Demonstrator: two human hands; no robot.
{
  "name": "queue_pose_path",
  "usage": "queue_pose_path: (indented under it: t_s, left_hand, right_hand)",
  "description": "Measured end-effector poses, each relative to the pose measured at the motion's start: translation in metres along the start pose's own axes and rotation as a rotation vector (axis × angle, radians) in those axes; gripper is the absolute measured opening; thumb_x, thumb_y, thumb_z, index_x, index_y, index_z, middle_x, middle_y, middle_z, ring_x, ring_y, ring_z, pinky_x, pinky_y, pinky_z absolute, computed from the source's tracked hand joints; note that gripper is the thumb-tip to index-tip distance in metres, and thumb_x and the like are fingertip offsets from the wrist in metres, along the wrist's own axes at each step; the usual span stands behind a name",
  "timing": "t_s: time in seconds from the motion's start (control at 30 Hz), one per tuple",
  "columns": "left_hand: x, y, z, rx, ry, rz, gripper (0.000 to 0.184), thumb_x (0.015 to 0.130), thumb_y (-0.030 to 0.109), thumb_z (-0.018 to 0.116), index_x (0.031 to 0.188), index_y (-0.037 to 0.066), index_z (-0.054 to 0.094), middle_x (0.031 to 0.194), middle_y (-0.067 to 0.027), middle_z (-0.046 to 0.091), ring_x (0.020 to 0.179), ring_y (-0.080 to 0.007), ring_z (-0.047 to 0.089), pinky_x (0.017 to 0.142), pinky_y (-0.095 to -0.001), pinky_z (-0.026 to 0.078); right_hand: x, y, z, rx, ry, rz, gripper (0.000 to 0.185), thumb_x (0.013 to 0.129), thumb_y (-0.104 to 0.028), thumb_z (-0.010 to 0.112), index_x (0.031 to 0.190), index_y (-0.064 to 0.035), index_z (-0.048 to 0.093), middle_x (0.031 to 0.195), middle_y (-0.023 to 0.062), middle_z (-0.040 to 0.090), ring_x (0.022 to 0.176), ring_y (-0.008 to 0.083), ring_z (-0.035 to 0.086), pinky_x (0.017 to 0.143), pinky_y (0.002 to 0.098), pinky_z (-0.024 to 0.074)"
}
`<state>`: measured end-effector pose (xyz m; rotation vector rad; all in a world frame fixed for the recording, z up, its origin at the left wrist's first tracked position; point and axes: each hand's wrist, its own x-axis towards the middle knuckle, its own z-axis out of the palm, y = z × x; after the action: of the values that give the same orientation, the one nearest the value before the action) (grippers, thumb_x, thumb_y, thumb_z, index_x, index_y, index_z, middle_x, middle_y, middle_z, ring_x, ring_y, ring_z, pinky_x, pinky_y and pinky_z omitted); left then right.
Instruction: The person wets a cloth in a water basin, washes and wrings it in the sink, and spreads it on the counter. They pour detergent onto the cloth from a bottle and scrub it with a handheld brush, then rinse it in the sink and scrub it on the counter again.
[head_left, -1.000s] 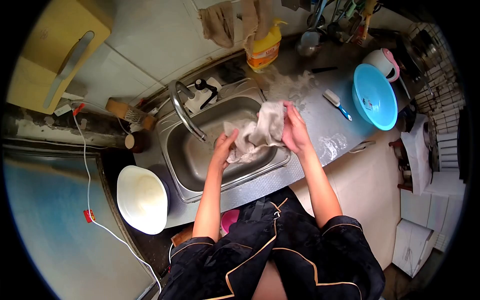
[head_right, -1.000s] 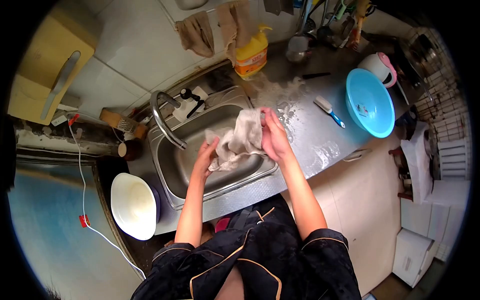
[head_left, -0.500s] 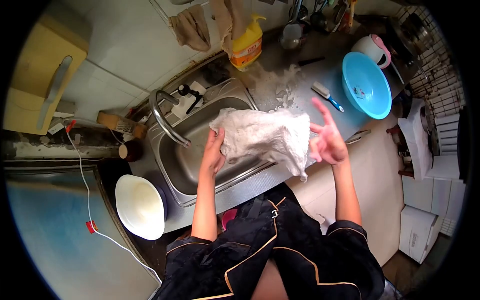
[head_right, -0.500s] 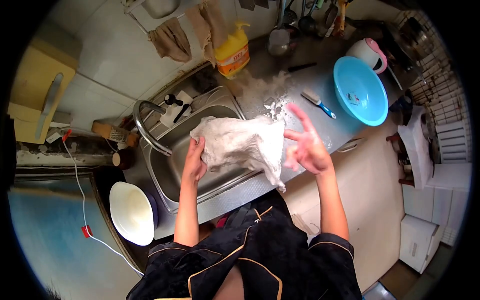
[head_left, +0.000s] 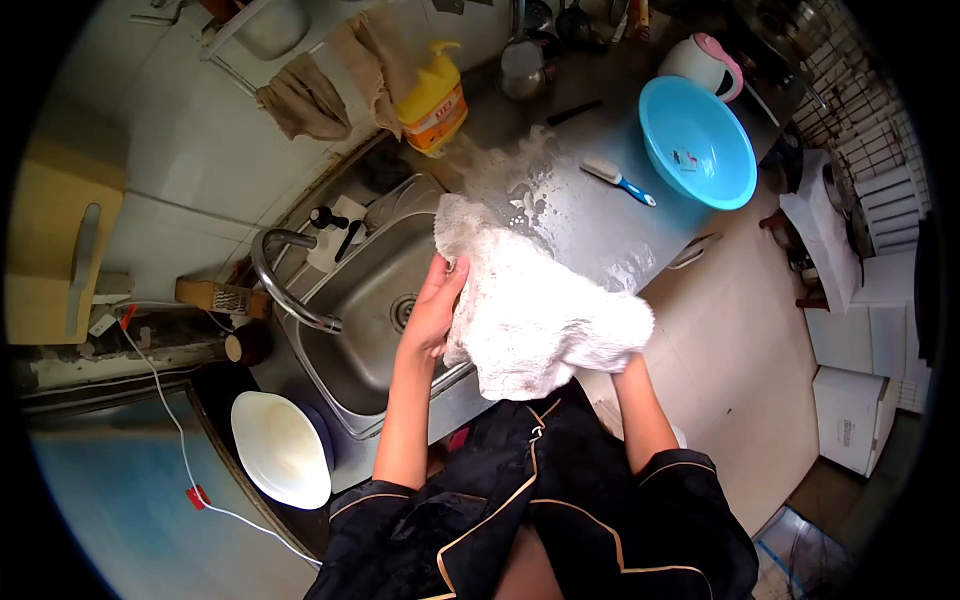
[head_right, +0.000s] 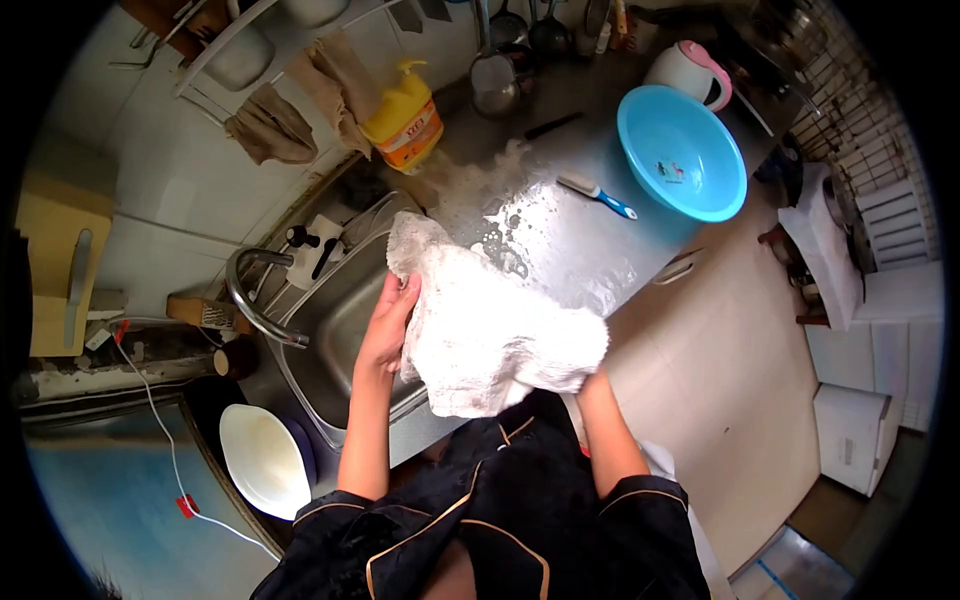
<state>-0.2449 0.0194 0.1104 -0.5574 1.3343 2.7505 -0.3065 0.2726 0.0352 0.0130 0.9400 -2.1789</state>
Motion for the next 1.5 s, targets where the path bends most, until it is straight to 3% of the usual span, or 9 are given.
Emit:
queue_pose_path:
  t_s: [0.17, 0.27, 0.6, 0.83, 0.93, 1.17, 1.23, 1.37, 1.5]
  left_hand:
    - [0.022, -0.010, 0.020, 0.212, -0.066, 0.039, 0.052, 0.103, 0.021, 0.050, 0.149, 0.005, 0.032, 0.138, -0.0054, 0.051, 0.119, -0.0145, 0.052, 0.101, -0.0266, 0.039]
    - [0.041, -0.035, 0.018, 0.809, 0.013, 0.255, 0.049, 0.100, 0.023, 0.055, 0.142, 0.001, 0.041, 0.125, -0.0106, 0.059, 0.104, -0.0111, 0.055, 0.092, -0.0250, 0.044]
    - [0.031, -0.079, 0.012, 0.680, -0.020, 0.172, 0.044, 0.099, 0.018, 0.055, 0.140, 0.006, 0.044, 0.122, -0.0110, 0.062, 0.103, -0.0157, 0.060, 0.092, -0.0300, 0.046]
    - [0.008, -0.103, -0.014, 0.654, 0.043, 0.042, 0.038, 0.103, 0.019, 0.047, 0.138, 0.003, 0.046, 0.120, -0.0121, 0.063, 0.108, -0.0177, 0.060, 0.096, -0.0319, 0.045]
    - [0.010, -0.119, -0.004, 0.775, 0.042, 0.038, 0.042, 0.103, 0.020, 0.048, 0.139, 0.001, 0.045, 0.125, -0.0139, 0.060, 0.118, -0.0202, 0.056, 0.104, -0.0339, 0.041]
    - [0.125, -0.154, 0.022, 0.979, 0.333, 0.405, 0.070, 0.090, 0.021, 0.069, 0.145, -0.001, 0.033, 0.113, -0.0172, 0.063, 0.100, -0.0231, 0.064, 0.088, -0.0334, 0.052]
    - [0.164, -0.146, 0.027, 0.609, 0.396, 0.089, 0.062, 0.086, 0.018, 0.070, 0.139, -0.003, 0.043, 0.103, -0.0157, 0.065, 0.085, -0.0226, 0.066, 0.078, -0.0303, 0.053]
    - [0.223, -0.136, 0.031, 0.719, 0.183, 0.068, 0.041, 0.087, 0.010, 0.067, 0.123, -0.004, 0.058, 0.093, -0.0123, 0.066, 0.074, -0.0191, 0.062, 0.070, -0.0261, 0.051]
    - [0.254, -0.130, 0.048, 0.787, 0.121, 0.472, 0.026, 0.085, 0.005, 0.059, 0.110, 0.000, 0.066, 0.090, -0.0175, 0.065, 0.075, -0.0252, 0.064, 0.070, -0.0336, 0.050]
  right_hand:
    - [-0.009, -0.004, -0.013, -0.172, 0.212, -0.045, 0.046, 0.092, -0.018, 0.058, 0.133, -0.0029, 0.045, 0.133, 0.0147, 0.050, 0.120, 0.0244, 0.048, 0.101, 0.0409, 0.0400]
    - [0.001, 0.004, -0.018, -0.260, 0.326, -0.056, 0.050, 0.092, -0.022, 0.058, 0.136, -0.0025, 0.042, 0.136, 0.0156, 0.047, 0.124, 0.0249, 0.044, 0.104, 0.0416, 0.0367]
    - [-0.008, -0.041, -0.097, -0.830, 0.939, -0.371, 0.066, 0.093, -0.034, 0.057, 0.144, -0.0011, 0.033, 0.147, 0.0185, 0.036, 0.136, 0.0267, 0.033, 0.112, 0.0439, 0.0256]
    - [0.054, -0.001, -0.111, -2.714, 0.824, -0.021, 0.078, 0.093, -0.043, 0.056, 0.150, -0.0001, 0.026, 0.155, 0.0206, 0.028, 0.145, 0.0280, 0.026, 0.118, 0.0456, 0.0178]
    - [0.072, 0.029, -0.081, -1.957, 0.884, -0.297, 0.077, 0.096, -0.046, 0.048, 0.153, -0.0012, 0.020, 0.160, 0.0208, 0.012, 0.150, 0.0307, 0.009, 0.119, 0.0508, 0.0039]
    - [0.141, 0.032, -0.076, -1.910, 0.856, -0.372, 0.057, 0.101, -0.031, 0.041, 0.152, -0.0073, 0.028, 0.159, 0.0143, 0.022, 0.148, 0.0281, 0.019, 0.119, 0.0455, 0.0120]
    - [0.158, 0.023, -0.082, -1.902, 0.846, -0.412, 0.052, 0.102, -0.026, 0.038, 0.151, -0.0089, 0.030, 0.159, 0.0124, 0.025, 0.148, 0.0263, 0.021, 0.119, 0.0439, 0.0146]
    - [0.191, 0.008, -0.092, -1.723, 0.785, -0.500, 0.053, 0.101, -0.026, 0.040, 0.150, -0.0075, 0.033, 0.158, 0.0129, 0.028, 0.147, 0.0266, 0.022, 0.119, 0.0437, 0.0156]
    - [0.233, -0.014, -0.102, -1.725, 0.690, -0.611, 0.060, 0.094, -0.025, 0.047, 0.149, -0.0069, 0.035, 0.156, 0.0110, 0.033, 0.146, 0.0263, 0.026, 0.118, 0.0435, 0.0177]
